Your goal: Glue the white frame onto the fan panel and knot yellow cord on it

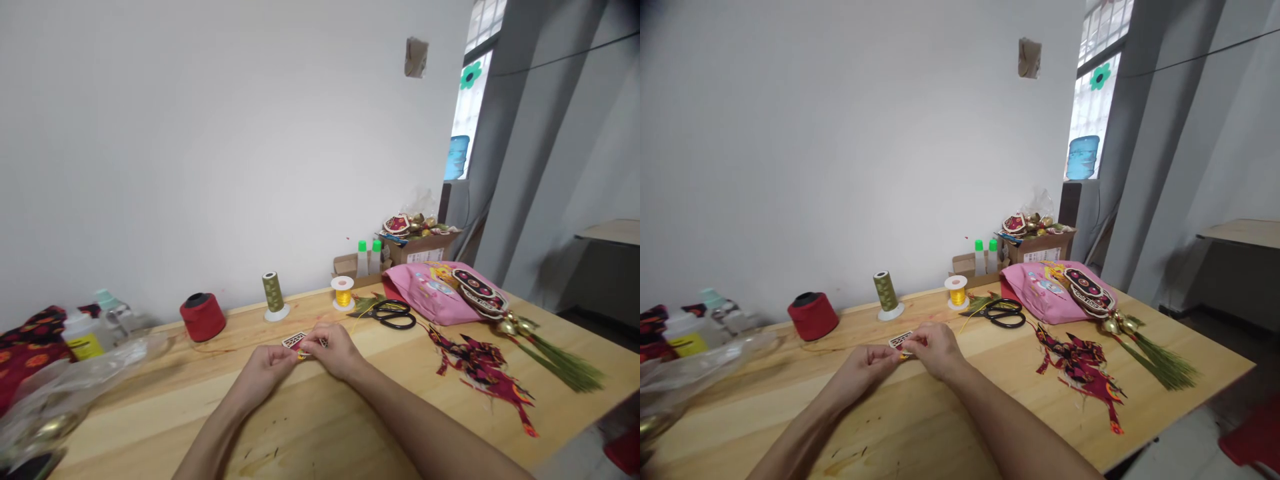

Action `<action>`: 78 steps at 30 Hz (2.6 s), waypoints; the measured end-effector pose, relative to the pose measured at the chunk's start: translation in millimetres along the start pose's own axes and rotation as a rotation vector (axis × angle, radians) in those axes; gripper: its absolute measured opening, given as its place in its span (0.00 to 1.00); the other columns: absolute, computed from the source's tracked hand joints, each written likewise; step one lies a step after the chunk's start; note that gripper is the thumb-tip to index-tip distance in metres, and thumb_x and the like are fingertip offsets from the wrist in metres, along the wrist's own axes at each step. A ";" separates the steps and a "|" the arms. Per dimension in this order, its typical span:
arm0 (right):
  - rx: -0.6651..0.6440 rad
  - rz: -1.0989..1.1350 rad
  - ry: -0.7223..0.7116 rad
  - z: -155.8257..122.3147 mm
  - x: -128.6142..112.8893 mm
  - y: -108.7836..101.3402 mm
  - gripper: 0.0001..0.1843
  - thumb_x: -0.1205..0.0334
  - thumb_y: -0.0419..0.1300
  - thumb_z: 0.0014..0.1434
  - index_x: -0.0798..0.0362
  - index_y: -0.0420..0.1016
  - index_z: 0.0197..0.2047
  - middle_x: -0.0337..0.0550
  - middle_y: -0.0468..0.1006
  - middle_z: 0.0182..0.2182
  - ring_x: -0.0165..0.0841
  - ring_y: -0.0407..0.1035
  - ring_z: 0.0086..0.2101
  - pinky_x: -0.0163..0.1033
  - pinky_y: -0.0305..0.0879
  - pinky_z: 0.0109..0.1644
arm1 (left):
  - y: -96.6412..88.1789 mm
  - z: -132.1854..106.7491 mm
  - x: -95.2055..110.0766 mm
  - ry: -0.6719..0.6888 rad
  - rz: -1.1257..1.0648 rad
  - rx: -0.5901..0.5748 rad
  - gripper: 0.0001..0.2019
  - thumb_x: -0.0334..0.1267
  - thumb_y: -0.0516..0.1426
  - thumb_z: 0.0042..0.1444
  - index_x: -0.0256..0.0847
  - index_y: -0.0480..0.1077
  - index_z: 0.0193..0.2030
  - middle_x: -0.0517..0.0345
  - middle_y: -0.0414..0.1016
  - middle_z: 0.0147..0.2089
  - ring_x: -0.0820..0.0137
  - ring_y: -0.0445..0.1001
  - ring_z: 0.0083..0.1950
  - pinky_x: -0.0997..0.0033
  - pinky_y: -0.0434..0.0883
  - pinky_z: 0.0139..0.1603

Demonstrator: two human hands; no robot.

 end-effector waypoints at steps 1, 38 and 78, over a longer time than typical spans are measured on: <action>0.012 -0.025 0.006 0.7 0.7 -0.3 0.07 0.64 0.56 0.50 0.55 0.75 0.28 0.38 0.71 0.22 0.26 0.63 0.26 0.30 0.56 0.30 | 1.0 -0.9 1.4 0.004 0.003 -0.016 0.18 0.52 0.53 0.41 0.34 0.67 0.22 0.67 0.56 0.16 0.79 0.49 0.19 0.78 0.46 0.20; -0.106 -0.108 0.060 -1.8 -1.8 2.3 0.07 0.62 0.57 0.46 0.50 0.76 0.28 0.36 0.72 0.22 0.26 0.62 0.25 0.29 0.53 0.27 | 6.0 4.0 1.6 -0.142 0.256 0.121 0.16 0.46 0.52 0.36 0.41 0.53 0.09 0.71 0.41 0.09 0.81 0.40 0.15 0.75 0.39 0.17; 0.037 -0.097 0.114 1.4 4.2 -0.6 0.06 0.64 0.58 0.46 0.53 0.76 0.27 0.39 0.73 0.23 0.27 0.64 0.26 0.29 0.56 0.28 | 0.4 3.3 -3.7 -0.107 0.103 -0.050 0.16 0.50 0.52 0.41 0.37 0.62 0.18 0.72 0.46 0.11 0.81 0.41 0.15 0.77 0.39 0.16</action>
Point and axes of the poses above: each hand's wrist, its own z-axis towards the middle knuckle, its own y-axis out of the palm, x = y × z, the point moved 1 cm from there along z, towards the middle knuckle
